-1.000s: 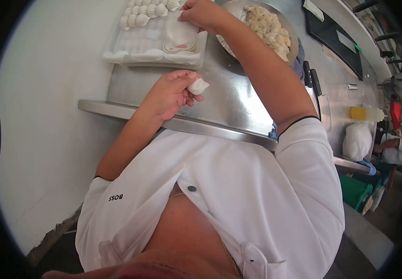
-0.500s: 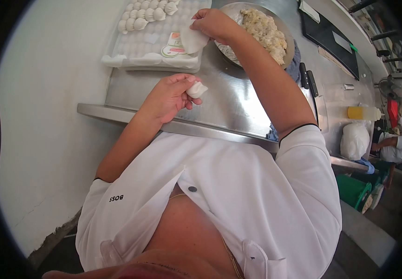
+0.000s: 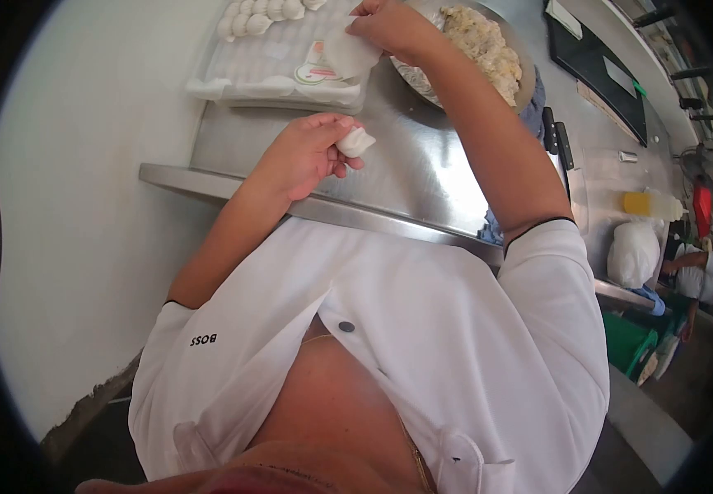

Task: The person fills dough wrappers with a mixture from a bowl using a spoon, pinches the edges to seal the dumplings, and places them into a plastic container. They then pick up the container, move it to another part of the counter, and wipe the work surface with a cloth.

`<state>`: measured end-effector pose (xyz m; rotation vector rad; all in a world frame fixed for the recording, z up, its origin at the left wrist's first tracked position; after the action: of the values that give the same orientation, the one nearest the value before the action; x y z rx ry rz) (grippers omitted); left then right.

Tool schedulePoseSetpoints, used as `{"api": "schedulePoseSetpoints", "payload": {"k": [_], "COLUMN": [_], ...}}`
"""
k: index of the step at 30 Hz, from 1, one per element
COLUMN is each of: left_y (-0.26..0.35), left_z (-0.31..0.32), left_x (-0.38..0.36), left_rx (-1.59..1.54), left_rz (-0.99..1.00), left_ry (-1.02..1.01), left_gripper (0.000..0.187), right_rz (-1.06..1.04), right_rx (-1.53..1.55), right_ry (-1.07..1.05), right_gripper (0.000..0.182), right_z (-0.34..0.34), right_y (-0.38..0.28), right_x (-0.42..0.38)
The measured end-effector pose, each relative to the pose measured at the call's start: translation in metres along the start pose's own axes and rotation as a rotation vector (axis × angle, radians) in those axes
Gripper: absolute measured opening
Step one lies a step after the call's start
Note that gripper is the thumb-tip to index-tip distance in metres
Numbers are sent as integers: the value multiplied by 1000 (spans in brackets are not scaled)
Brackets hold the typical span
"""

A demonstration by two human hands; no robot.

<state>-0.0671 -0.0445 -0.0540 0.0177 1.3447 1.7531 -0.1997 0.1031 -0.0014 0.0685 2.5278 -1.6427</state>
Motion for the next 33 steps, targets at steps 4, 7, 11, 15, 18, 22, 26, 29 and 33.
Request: {"api": "schedulePoseSetpoints", "payload": {"k": [4, 7, 11, 15, 18, 22, 26, 29, 33], "left_y": [2, 2, 1, 1, 2, 2, 1, 0, 0], "left_z": [0, 0, -2, 1, 1, 2, 2, 1, 1], "left_x": [-1, -1, -1, -1, -2, -1, 0, 1, 0], "left_rx": [27, 13, 20, 12, 11, 5, 10, 5, 1], "left_rz": [17, 15, 2, 5, 11, 18, 10, 10, -1], "left_ry": [20, 20, 7, 13, 25, 11, 2, 0, 9], "left_gripper": [26, 26, 28, 27, 25, 25, 25, 25, 25], "right_rz": [-19, -19, -22, 24, -23, -21, -22, -33, -7], "right_rx": [126, 155, 179, 206, 277, 208, 68, 47, 135], "right_ry": [-40, -47, -51, -63, -85, -44, 1, -5, -2], "right_gripper": [32, 30, 28, 26, 26, 27, 29, 29, 27], "right_z": [6, 6, 7, 9, 12, 7, 0, -1, -1], "right_y": [5, 2, 4, 10, 9, 6, -10, -11, -8], "right_x": [7, 3, 5, 4, 3, -4, -16, -17, -20]}}
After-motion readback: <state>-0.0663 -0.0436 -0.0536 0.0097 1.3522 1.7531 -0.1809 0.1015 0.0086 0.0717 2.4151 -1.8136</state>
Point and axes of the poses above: each hand's wrist, its own x-axis towards the middle knuckle, its own z-axis out of the palm, y = z × x, the point moved 10 cm from there along x, towards the middle knuckle, and after that the axes turned 2 degrees about -z, right-handed, at the moved point
